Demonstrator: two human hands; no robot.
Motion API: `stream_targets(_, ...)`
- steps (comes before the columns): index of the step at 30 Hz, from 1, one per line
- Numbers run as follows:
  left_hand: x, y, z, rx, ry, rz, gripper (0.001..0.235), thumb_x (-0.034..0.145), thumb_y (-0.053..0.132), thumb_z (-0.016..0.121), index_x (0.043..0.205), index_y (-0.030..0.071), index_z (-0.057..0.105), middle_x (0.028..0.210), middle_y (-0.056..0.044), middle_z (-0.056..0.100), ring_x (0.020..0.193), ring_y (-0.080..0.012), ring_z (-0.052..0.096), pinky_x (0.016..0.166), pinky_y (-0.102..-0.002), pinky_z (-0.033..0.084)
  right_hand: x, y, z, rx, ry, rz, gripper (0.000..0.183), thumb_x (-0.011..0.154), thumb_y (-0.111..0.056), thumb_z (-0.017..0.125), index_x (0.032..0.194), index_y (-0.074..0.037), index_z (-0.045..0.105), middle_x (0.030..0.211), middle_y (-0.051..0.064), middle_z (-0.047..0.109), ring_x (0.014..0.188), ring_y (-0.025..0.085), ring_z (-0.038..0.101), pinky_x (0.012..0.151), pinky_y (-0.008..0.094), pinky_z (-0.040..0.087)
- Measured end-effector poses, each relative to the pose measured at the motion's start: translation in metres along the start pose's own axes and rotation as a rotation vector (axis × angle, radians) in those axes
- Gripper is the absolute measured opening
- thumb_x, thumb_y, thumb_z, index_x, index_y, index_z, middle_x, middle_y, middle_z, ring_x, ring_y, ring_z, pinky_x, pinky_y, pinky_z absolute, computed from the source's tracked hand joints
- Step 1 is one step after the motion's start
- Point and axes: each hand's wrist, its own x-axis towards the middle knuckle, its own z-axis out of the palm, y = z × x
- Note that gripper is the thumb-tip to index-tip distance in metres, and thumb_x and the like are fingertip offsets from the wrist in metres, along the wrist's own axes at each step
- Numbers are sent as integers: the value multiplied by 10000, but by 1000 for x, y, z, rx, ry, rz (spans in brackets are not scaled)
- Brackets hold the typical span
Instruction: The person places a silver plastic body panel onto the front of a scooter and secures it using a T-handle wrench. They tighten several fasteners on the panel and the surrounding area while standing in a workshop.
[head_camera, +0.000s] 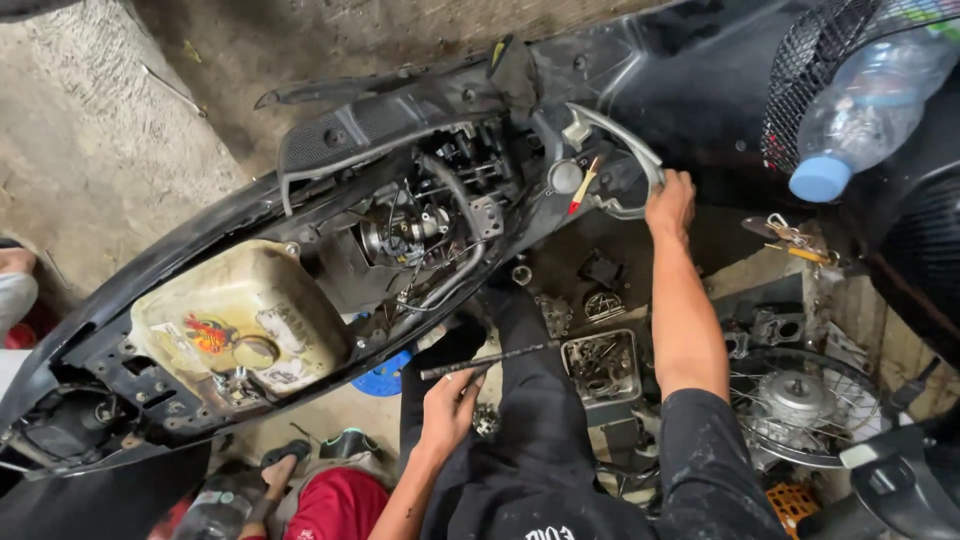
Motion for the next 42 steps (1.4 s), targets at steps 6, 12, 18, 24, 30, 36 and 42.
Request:
stream_targets(6, -15, 23, -18, -76, 89, 96, 206, 1026, 176, 580, 1154, 50, 681, 713, -28, 533, 604, -169, 466, 584, -350, 370, -52, -55, -53, 27, -31, 25, 293, 895, -163, 606, 1182, -120, 649, 1142, 169, 662, 1102, 446, 524, 811, 628, 485)
stream_targets(12, -43, 26, -24, -221, 316, 66, 150, 959, 99, 698, 1091, 50, 751, 856, -141, 763, 807, -301, 751, 725, -373, 589, -113, -77, -99, 84, -162, 262, 396, 943, -368, 640, 1314, -240, 591, 1232, 135, 565, 1233, 386, 589, 996, 551, 493)
stream_targets(18, -86, 25, -37, -355, 437, 110, 296, 956, 121, 714, 1182, -71, 713, 1005, -276, 748, 996, -461, 695, 840, -514, 584, -188, -96, -138, 297, -290, 175, 588, 878, -320, 731, 1398, -93, 576, 1345, 251, 630, 1306, 417, 564, 1051, 563, 461)
stream_targets(24, -129, -19, -24, -620, 582, 58, 348, 881, 207, 823, 1167, 22, 753, 963, -186, 762, 942, -287, 738, 844, -428, 569, -314, -168, -186, 681, -518, -145, 611, 968, -290, 733, 1347, 38, 384, 880, 213, 677, 799, 277, 604, 712, 373, 458)
stream_targets(30, -223, 32, -97, -801, 534, 27, 304, 922, 362, 791, 1130, 151, 721, 854, -48, 723, 794, -149, 669, 744, -330, 549, -450, -262, -214, 912, -604, -416, 363, 1097, -279, 495, 1341, -82, 312, 1004, 141, 625, 741, 161, 606, 600, 263, 523)
stream_targets(36, -295, 19, -111, -790, 583, 101, 271, 992, 304, 685, 1202, 138, 731, 1049, -80, 711, 1020, -185, 641, 941, -373, 500, -507, -271, -149, 966, -994, -657, 690, 947, -492, 630, 1480, -166, 338, 1395, 100, 563, 1047, 156, 637, 835, 324, 599)
stream_targets(42, -370, 27, -139, -686, 638, 176, 386, 1018, 182, 480, 1317, 11, 654, 1291, -274, 641, 1263, -446, 574, 1094, -558, 428, -606, -336, -207, 683, -1055, -1065, 972, 914, -807, 251, 1465, -58, 533, 1642, 165, 360, 1466, 354, 385, 1203, 568, 239)
